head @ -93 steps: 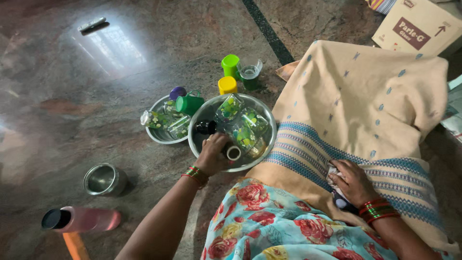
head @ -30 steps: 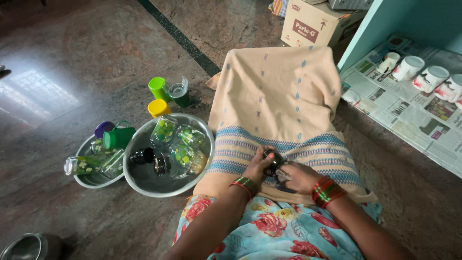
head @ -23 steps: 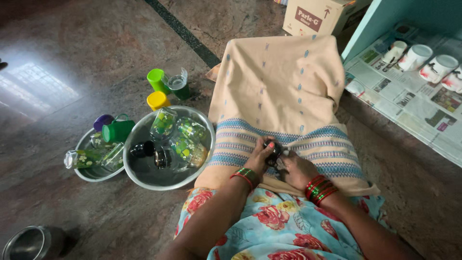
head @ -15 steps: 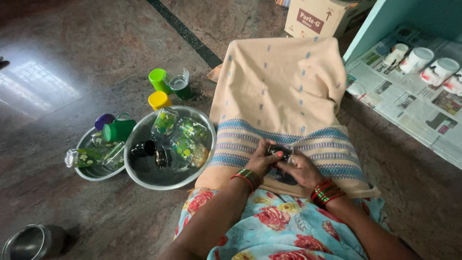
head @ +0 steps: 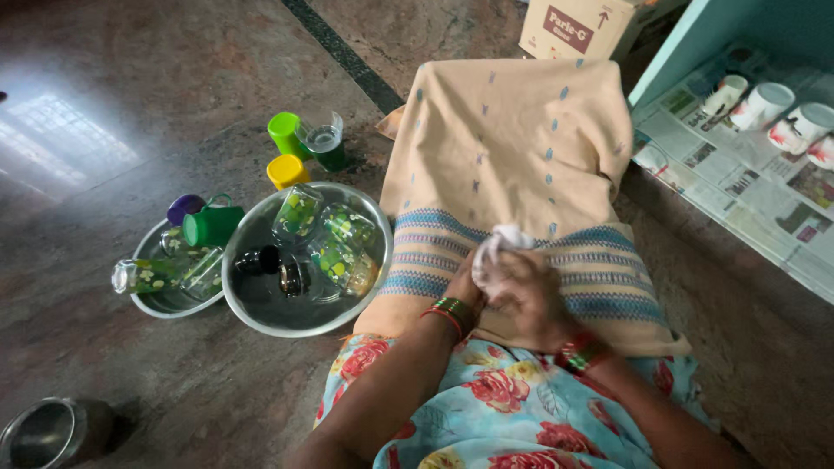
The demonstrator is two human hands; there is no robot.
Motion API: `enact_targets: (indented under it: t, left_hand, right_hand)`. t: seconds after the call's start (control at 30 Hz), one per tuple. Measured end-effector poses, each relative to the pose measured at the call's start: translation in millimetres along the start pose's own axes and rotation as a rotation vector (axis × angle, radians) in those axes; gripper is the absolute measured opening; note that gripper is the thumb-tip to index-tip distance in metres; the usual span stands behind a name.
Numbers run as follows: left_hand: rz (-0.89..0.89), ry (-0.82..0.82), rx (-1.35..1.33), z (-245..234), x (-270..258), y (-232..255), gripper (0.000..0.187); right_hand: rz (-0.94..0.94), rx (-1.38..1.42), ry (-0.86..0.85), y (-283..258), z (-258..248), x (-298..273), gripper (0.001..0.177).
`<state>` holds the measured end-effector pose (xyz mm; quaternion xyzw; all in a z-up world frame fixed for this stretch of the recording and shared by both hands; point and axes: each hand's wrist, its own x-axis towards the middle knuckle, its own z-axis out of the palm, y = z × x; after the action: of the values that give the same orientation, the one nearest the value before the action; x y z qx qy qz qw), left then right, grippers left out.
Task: The person sits on the floor and wipes several small cups and mugs with a cloth, then places them on a nearby shelf. The person handles each item one at a time, rotating and wiping the exterior surfaces.
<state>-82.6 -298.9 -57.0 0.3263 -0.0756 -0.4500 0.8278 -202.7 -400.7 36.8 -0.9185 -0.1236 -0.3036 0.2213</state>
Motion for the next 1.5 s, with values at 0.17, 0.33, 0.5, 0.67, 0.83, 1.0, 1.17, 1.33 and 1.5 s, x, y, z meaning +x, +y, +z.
enact_targets:
  t: [0.17,0.33,0.5,0.67,0.83,1.0,1.17,1.33,1.5]
  left_hand:
    - [0.036,-0.058,-0.042,-9.3,5.6,-5.7,0.046]
    - [-0.124,0.089,0.246,1.9,-9.5,4.2,0.039]
    - [-0.083,0.072,0.29,3.0,-11.0,3.3,0.029]
    - [0.047,-0.044,0.12,-4.8,-4.6,0.5,0.026]
    - [0.093,-0.21,0.239,3.9,-6.9,-1.3,0.053]
    - [0.156,-0.025,0.502,19.4,-18.8,1.6,0.059]
    - [0.046,-0.016,0.417,13.8,-10.3,1.2,0.032]
    - [-0.024,-0.063,0.439,-4.1,1.8,-8.5,0.032]
    - [0.023,-0.141,0.447,-7.3,0.0,-14.1,0.037]
  right_hand:
    - [0.107,-0.143,-0.172,20.1,18.7,-4.3,0.045]
    - [0.455,0.306,-0.062,61.2,26.6,-26.4,0.045]
    - [0.789,0.939,0.018,57.3,10.6,-36.2,0.05]
    - [0.2,-0.004,0.047,27.8,1.2,-23.9,0.042]
    - [0.706,0.672,0.016,33.6,0.0,-17.3,0.035]
    - [0.966,1.105,0.021,47.4,1.9,-21.7,0.035]
    - [0.613,0.756,0.15,41.4,11.1,-35.1,0.025]
    - [0.768,0.919,0.28,42.7,17.5,-33.2,0.015]
    - [0.92,1.005,0.349,46.6,13.5,-28.6,0.02]
